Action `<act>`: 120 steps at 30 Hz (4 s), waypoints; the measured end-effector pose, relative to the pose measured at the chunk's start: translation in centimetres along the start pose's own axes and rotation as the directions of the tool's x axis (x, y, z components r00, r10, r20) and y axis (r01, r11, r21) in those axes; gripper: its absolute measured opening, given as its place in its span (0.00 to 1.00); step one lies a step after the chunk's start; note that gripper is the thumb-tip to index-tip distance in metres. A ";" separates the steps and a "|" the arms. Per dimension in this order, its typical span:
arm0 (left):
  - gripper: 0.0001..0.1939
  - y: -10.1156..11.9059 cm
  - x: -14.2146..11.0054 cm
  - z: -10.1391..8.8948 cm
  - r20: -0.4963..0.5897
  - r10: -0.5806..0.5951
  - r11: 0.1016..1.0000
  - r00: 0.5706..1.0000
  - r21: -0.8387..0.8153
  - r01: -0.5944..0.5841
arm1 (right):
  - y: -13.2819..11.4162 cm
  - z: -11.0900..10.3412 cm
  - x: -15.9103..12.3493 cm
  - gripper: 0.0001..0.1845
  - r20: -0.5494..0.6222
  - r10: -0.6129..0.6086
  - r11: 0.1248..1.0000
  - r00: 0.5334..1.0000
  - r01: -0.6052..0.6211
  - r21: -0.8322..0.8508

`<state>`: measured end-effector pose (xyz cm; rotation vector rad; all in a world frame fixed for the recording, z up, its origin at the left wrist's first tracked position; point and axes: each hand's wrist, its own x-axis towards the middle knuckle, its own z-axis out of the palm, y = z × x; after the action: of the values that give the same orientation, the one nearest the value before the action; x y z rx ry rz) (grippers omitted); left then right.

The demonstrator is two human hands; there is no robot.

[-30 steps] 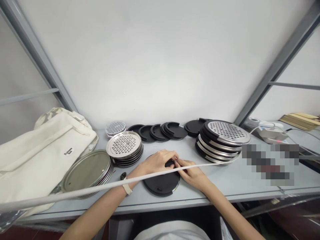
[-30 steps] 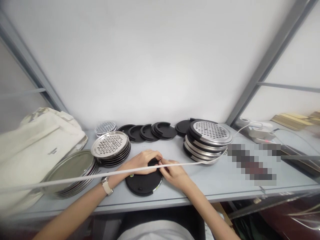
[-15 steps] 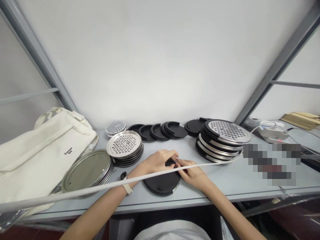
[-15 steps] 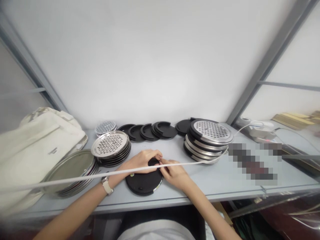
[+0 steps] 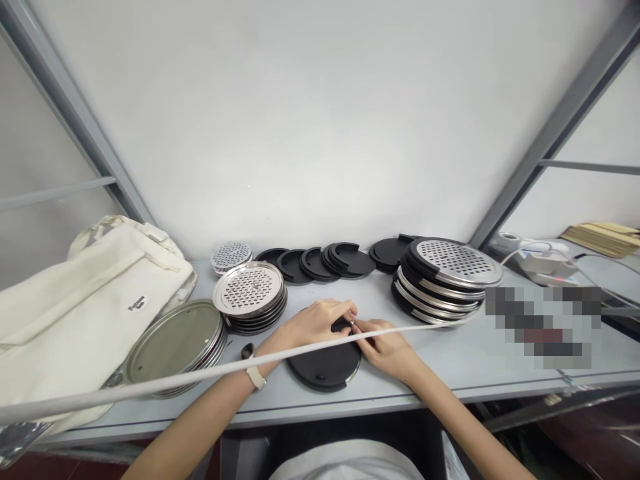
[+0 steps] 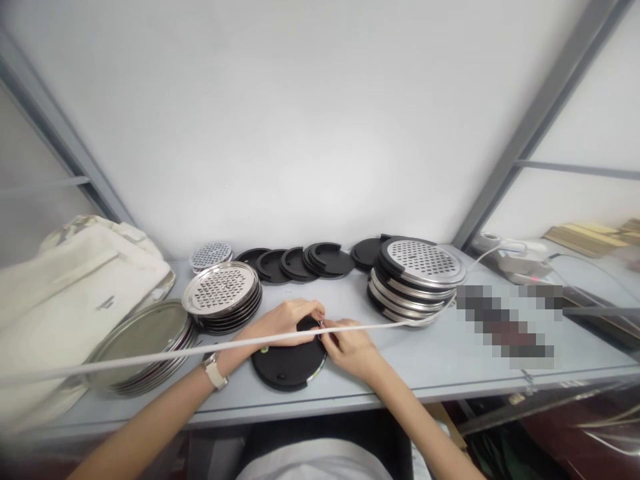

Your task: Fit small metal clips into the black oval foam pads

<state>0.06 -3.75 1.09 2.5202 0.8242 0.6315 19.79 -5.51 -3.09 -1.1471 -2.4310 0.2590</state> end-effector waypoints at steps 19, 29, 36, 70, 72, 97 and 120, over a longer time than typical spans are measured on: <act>0.11 0.1 -0.1 -0.3 0.001 -0.007 0.996 1.000 -0.088 0.008 | 0.0 0.4 -0.2 0.15 -0.088 0.000 0.998 0.996 0.006 0.067; 0.11 -0.1 -0.1 -0.3 0.003 -0.018 0.996 1.000 -0.091 0.018 | 0.0 0.4 -0.1 0.15 -0.054 0.032 0.977 0.998 -0.020 0.214; 0.11 -0.1 0.0 -0.2 0.016 -0.024 0.994 1.000 -0.110 0.025 | 0.0 0.5 -0.3 0.15 -0.057 0.039 0.987 0.998 -0.029 0.156; 0.06 0.3 -0.1 -0.1 -0.013 -0.022 1.000 1.000 0.004 0.022 | -0.3 0.2 -0.5 0.09 -0.065 0.003 0.993 0.998 0.005 0.117; 0.08 0.3 -0.1 0.0 -0.028 -0.002 1.000 1.000 0.028 0.003 | -0.3 0.2 -0.4 0.09 -0.069 0.012 0.992 0.998 -0.003 0.123; 0.12 -0.6 0.4 -0.1 -0.062 -0.007 1.000 0.998 -0.024 0.005 | -0.2 0.0 -0.1 0.10 -0.078 0.109 0.976 0.991 -0.092 0.198; 0.07 -1.4 0.6 0.6 -0.165 -0.024 0.999 0.986 0.034 0.030 | -0.1 0.1 -0.2 0.11 -0.037 0.106 0.973 0.994 -0.096 0.208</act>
<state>0.15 -2.50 0.04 2.5097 0.9333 0.8318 19.76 -5.69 -3.21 -1.1709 -2.2460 0.4969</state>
